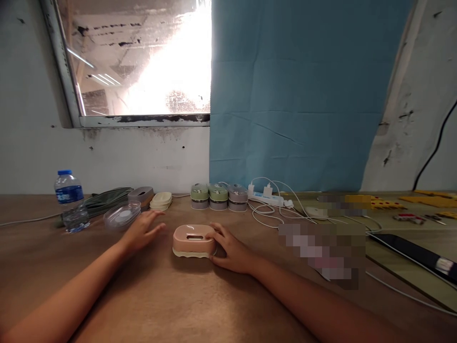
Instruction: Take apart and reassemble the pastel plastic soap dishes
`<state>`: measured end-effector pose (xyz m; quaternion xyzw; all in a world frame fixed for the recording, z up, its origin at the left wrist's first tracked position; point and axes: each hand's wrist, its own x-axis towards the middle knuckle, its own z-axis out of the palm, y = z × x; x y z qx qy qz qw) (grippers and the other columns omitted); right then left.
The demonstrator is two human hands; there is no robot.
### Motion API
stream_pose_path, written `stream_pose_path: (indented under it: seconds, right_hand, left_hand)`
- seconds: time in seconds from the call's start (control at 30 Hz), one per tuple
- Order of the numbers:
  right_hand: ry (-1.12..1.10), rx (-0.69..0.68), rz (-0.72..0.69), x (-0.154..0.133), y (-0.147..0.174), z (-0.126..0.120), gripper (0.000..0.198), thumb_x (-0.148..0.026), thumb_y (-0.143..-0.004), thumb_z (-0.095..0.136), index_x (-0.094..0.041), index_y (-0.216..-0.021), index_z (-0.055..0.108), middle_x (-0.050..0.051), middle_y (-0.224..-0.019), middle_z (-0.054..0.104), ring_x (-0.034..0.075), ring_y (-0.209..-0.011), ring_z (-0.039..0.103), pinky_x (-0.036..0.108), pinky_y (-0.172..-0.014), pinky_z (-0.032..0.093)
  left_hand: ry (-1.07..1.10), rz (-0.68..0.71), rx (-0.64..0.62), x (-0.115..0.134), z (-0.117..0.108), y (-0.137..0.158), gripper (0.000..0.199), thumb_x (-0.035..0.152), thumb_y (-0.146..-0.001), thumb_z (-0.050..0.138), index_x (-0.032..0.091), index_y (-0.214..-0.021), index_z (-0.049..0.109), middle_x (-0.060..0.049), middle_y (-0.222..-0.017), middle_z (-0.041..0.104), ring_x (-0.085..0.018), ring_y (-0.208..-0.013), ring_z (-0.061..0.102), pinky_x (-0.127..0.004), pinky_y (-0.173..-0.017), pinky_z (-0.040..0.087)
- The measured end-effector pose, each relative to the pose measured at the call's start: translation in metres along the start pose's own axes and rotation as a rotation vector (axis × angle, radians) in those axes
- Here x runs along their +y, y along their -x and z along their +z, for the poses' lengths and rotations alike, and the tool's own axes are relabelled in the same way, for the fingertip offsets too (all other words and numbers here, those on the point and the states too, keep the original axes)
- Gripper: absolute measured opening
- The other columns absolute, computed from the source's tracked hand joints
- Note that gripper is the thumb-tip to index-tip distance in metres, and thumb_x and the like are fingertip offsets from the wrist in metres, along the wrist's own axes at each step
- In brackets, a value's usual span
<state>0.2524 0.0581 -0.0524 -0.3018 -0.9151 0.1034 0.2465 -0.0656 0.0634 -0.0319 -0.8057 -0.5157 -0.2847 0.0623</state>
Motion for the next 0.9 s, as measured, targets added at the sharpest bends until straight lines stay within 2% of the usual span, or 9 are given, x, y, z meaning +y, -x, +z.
stream_pose_path:
  seconds: [0.07, 0.13, 0.23, 0.3, 0.53, 0.77, 0.9]
  right_hand:
    - [0.047, 0.003, -0.081, 0.000, 0.000, -0.002, 0.048, -0.024, -0.078, 0.058, -0.023, -0.123, 0.044, 0.010, -0.141, 0.025, 0.025, -0.128, 0.030, 0.040, -0.103, 0.031]
    - [0.080, -0.013, -0.139, -0.001, -0.001, -0.003, 0.046, -0.024, -0.082, 0.054, -0.024, -0.127, 0.042, 0.009, -0.141, 0.028, 0.024, -0.129, 0.028, 0.042, -0.104, 0.029]
    - [0.087, -0.049, -0.169, -0.003, -0.003, -0.005, 0.042, -0.026, -0.089, 0.046, -0.024, -0.130, 0.040, 0.008, -0.137, 0.037, 0.023, -0.129, 0.028, 0.043, -0.105, 0.029]
    - [0.082, -0.062, -0.174, -0.004, -0.003, -0.006, 0.041, -0.028, -0.090, 0.044, -0.024, -0.131, 0.040, 0.007, -0.134, 0.042, 0.022, -0.127, 0.030, 0.043, -0.105, 0.029]
    - [0.110, -0.063, -0.158, -0.004, -0.002, -0.006, 0.040, -0.029, -0.091, 0.045, -0.023, -0.130, 0.041, 0.006, -0.130, 0.045, 0.022, -0.125, 0.033, 0.041, -0.104, 0.032]
    - [0.143, -0.087, -0.183, -0.004, -0.004, -0.008, 0.039, -0.029, -0.092, 0.042, -0.022, -0.131, 0.040, 0.009, -0.127, 0.047, 0.023, -0.121, 0.037, 0.041, -0.102, 0.034]
    - [0.177, -0.097, -0.183, -0.002, -0.007, -0.007, 0.039, -0.029, -0.092, 0.042, -0.021, -0.130, 0.041, 0.009, -0.126, 0.047, 0.023, -0.120, 0.037, 0.042, -0.102, 0.034]
  left_hand:
    - [-0.216, -0.137, 0.151, -0.020, -0.009, -0.001, 0.029, 0.025, -0.084, 0.040, 0.018, -0.107, 0.056, -0.010, -0.113, 0.057, -0.026, -0.107, 0.050, -0.040, -0.095, 0.033]
    - [-0.412, -0.314, 0.181, -0.039, -0.018, 0.001, 0.031, 0.019, -0.079, 0.041, 0.015, -0.105, 0.058, -0.012, -0.110, 0.058, -0.027, -0.104, 0.051, -0.040, -0.094, 0.033]
    - [-0.524, -0.540, 0.034, -0.060, -0.029, 0.007, 0.032, 0.021, -0.075, 0.043, 0.014, -0.100, 0.063, -0.014, -0.108, 0.060, -0.031, -0.103, 0.052, -0.041, -0.088, 0.036]
    - [-0.510, -0.601, -0.054, -0.065, -0.034, 0.010, 0.030, 0.025, -0.074, 0.045, 0.016, -0.093, 0.066, -0.013, -0.104, 0.063, -0.032, -0.100, 0.055, -0.042, -0.083, 0.038]
    - [-0.486, -0.621, -0.103, -0.057, -0.040, 0.007, 0.026, 0.024, -0.076, 0.041, 0.017, -0.086, 0.064, -0.011, -0.089, 0.069, -0.027, -0.091, 0.060, -0.038, -0.080, 0.037]
    - [-0.557, -0.597, -0.094, -0.055, -0.042, 0.005, 0.027, 0.024, -0.079, 0.037, 0.016, -0.090, 0.060, -0.011, -0.103, 0.066, -0.028, -0.097, 0.058, -0.036, -0.081, 0.037]
    - [-0.597, -0.565, -0.078, -0.053, -0.043, 0.006, 0.028, 0.024, -0.081, 0.035, 0.014, -0.092, 0.059, -0.011, -0.104, 0.065, -0.028, -0.095, 0.058, -0.036, -0.079, 0.037]
